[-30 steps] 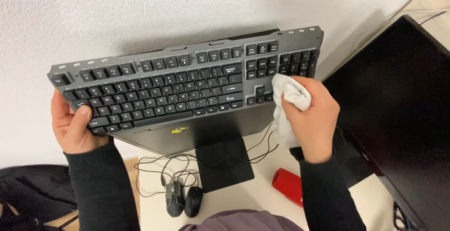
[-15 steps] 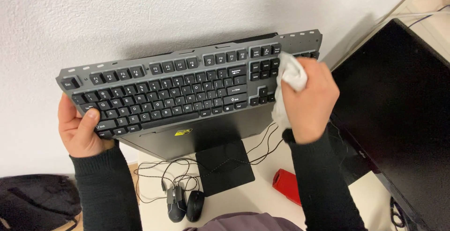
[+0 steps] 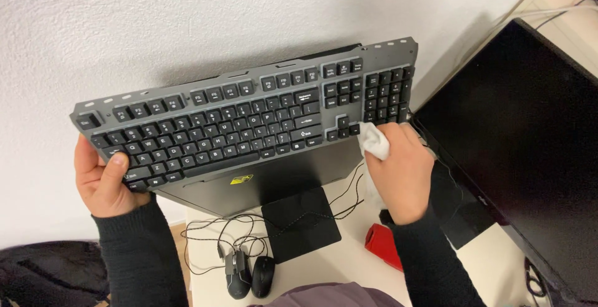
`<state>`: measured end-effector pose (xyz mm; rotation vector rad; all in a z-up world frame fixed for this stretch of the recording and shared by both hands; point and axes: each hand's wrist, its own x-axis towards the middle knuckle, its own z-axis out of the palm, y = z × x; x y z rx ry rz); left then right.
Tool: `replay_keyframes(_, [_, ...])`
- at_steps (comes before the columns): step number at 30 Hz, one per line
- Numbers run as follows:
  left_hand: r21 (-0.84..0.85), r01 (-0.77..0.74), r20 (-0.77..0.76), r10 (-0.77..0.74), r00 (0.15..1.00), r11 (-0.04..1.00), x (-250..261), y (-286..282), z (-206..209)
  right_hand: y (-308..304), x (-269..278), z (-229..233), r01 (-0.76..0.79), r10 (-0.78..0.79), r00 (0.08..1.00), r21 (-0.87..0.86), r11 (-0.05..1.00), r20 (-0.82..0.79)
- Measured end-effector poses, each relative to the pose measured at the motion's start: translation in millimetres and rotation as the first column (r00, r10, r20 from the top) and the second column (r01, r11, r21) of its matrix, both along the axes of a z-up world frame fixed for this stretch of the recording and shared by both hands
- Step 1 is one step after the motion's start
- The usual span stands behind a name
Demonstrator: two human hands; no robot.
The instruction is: The person cleans a computer keyboard using a spray bottle and a white cloth. They lift the keyboard, wipe the keys and the top surface, then flip it over to clean the underside. The person also briefly wipes the top of the computer tower.
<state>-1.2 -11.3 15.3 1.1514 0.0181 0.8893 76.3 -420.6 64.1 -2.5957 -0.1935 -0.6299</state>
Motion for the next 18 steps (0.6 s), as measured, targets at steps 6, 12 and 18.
replay_keyframes(6, [0.038,0.001,0.011,-0.001,1.0,0.999,1,4,-5,10,39,31,-0.124,0.12,0.959,0.0,0.992,0.257])
replay_keyframes(12, [0.014,-0.012,0.013,0.012,1.0,1.0,1,6,-8,15,54,48,-0.208,0.139,0.903,0.132,0.969,0.406])
replay_keyframes(18, [0.038,-0.004,0.029,0.003,1.0,0.999,3,10,-11,-2,10,-3,-0.192,0.177,0.967,0.065,0.979,0.186])
